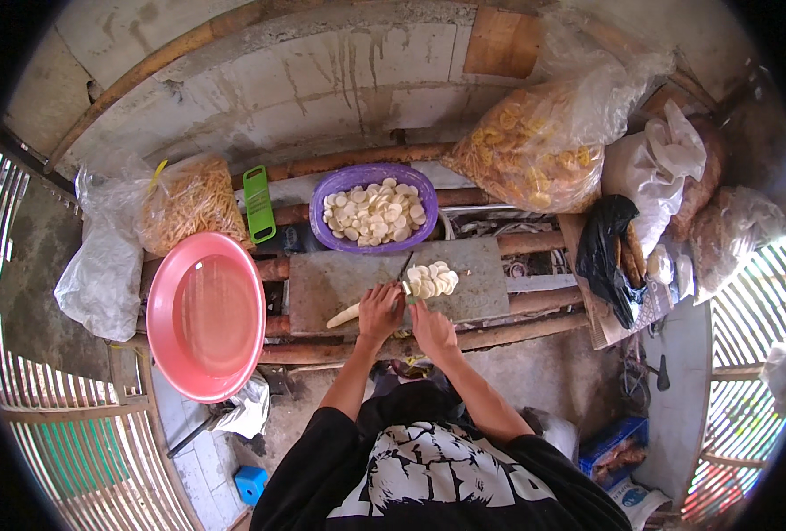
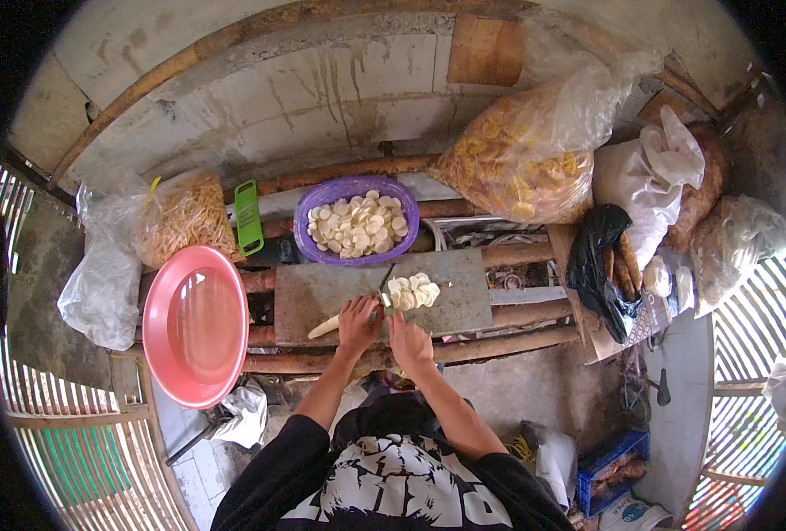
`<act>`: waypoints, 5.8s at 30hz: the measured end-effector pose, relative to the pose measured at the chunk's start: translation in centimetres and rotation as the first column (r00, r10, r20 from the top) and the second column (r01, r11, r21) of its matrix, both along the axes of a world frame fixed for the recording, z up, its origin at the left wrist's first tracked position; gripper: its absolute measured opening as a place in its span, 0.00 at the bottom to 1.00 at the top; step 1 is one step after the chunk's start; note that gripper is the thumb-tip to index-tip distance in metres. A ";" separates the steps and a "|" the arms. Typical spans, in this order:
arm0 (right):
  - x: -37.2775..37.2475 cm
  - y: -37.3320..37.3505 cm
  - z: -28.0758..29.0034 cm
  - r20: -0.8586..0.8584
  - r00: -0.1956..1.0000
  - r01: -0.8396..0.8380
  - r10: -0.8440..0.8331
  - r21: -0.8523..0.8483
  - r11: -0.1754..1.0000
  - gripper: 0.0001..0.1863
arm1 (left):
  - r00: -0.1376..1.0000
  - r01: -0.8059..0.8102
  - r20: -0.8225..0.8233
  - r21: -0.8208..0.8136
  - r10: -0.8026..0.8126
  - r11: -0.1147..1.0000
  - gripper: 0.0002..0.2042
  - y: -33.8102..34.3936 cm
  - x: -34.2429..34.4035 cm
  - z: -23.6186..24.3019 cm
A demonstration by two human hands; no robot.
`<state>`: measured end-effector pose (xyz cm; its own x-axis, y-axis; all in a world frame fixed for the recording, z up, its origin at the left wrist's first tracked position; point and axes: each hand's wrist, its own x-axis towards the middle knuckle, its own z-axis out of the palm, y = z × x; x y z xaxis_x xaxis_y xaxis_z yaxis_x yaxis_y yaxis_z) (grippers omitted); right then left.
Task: The person washes a peeled cassava root in a pink basin and then slices it into rounds on a wooden block using a knife.
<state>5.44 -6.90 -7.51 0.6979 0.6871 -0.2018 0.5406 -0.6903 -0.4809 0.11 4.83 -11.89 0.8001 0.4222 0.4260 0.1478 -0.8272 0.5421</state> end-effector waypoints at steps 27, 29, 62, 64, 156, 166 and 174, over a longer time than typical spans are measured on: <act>3.0 1.2 -1.7 -0.082 0.996 0.014 -0.020 -0.070 0.997 0.18 | 0.998 -0.056 0.009 0.022 0.056 0.998 0.07 0.3 1.3 -0.6; 2.9 1.0 -1.6 -0.082 0.996 0.008 -0.015 -0.085 0.996 0.18 | 0.998 -0.063 0.003 -0.013 0.063 0.998 0.07 0.5 1.0 -0.6; -0.5 0.4 -0.1 -0.063 0.997 0.041 -0.038 0.034 0.999 0.17 | 1.000 -0.027 0.012 0.000 0.027 1.000 0.09 0.2 -0.1 0.2; -0.5 0.3 -0.3 -0.052 0.998 0.034 -0.034 0.013 0.999 0.16 | 1.000 -0.025 0.009 -0.003 0.025 1.000 0.09 0.2 -0.1 0.3; 0.0 0.6 -1.1 -0.102 0.989 0.115 -0.110 0.044 0.992 0.17 | 0.998 -0.033 0.054 0.045 0.030 0.998 0.15 0.7 0.2 -1.0; -1.2 0.8 -0.8 -0.145 0.981 0.135 -0.126 0.055 0.989 0.15 | 0.998 -0.011 0.058 0.028 0.010 1.000 0.13 1.1 0.4 -0.7; -1.4 0.6 -0.7 -0.059 0.991 0.120 -0.116 0.072 0.990 0.15 | 0.999 -0.005 0.040 0.026 0.004 1.000 0.11 0.7 0.2 -0.1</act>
